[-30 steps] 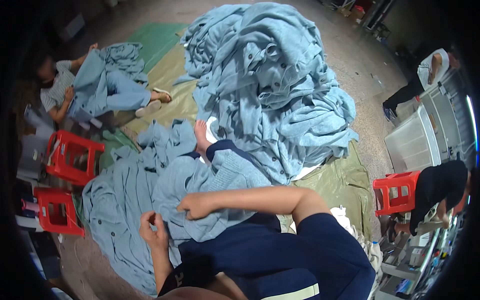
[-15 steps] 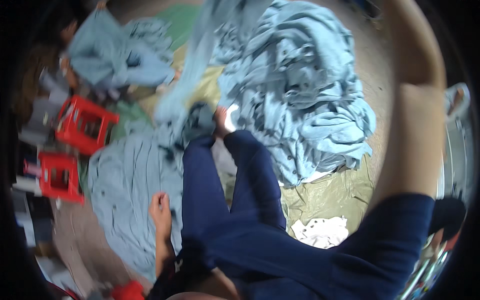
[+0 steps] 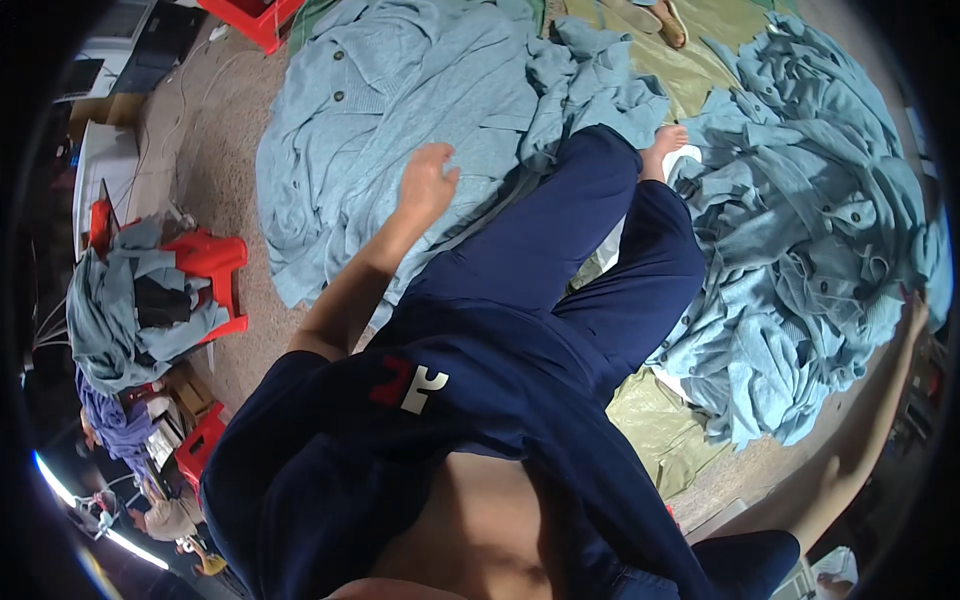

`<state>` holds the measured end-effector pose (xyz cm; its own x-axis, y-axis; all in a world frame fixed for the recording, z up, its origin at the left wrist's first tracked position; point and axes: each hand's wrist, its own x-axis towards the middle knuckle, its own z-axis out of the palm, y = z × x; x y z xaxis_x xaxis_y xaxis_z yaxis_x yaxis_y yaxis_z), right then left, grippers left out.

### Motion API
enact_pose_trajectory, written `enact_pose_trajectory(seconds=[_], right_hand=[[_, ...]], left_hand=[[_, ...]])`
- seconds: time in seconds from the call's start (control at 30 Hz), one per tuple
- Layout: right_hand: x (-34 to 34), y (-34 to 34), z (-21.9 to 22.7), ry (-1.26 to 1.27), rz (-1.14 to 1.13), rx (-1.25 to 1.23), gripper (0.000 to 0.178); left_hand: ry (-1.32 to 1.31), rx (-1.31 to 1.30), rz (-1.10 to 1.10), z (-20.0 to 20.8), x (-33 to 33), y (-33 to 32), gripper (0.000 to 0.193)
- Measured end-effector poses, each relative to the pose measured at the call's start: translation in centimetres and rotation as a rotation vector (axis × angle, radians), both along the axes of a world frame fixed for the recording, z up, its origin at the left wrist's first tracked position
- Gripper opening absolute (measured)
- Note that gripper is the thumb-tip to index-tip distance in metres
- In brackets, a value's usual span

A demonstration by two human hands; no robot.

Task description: The recorder is using thread snips to remove excess threads from blue knit sweaters in a factory setting.

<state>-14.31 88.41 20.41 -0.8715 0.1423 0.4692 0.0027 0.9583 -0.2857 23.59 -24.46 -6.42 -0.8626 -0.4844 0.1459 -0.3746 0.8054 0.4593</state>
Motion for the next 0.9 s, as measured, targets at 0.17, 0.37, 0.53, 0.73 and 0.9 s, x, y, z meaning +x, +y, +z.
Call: enact_pose_trajectory(seconds=[0.17, 0.37, 0.53, 0.73, 0.9], right_hand=[[5.3, -4.0, -8.6, -0.24, -0.046, -0.372, 0.039], [9.0, -34.9, -16.3, -0.413, 0.148, -0.393, 0.029], [20.0, -51.0, -16.4, -0.605, 0.304, -0.581, 0.018], [27.6, -60.7, -19.1, -0.784, 0.172, -1.004, 0.018], [29.0, -62.9, -18.8, -0.718, 0.07, -1.081, 0.016]], left_hand=[[-0.006, -0.046, -0.218, -4.7, -16.0, 5.1, 0.028], [-0.198, 0.395, -0.298, -10.3, -15.7, 6.7, 0.025], [-0.402, 1.026, -0.106, -16.0, -23.5, 14.6, 0.077], [-0.46, 1.288, 0.206, -18.8, -27.9, 15.9, 0.069], [-0.135, 1.316, 0.115, -10.4, -28.4, 18.6, 0.055]])
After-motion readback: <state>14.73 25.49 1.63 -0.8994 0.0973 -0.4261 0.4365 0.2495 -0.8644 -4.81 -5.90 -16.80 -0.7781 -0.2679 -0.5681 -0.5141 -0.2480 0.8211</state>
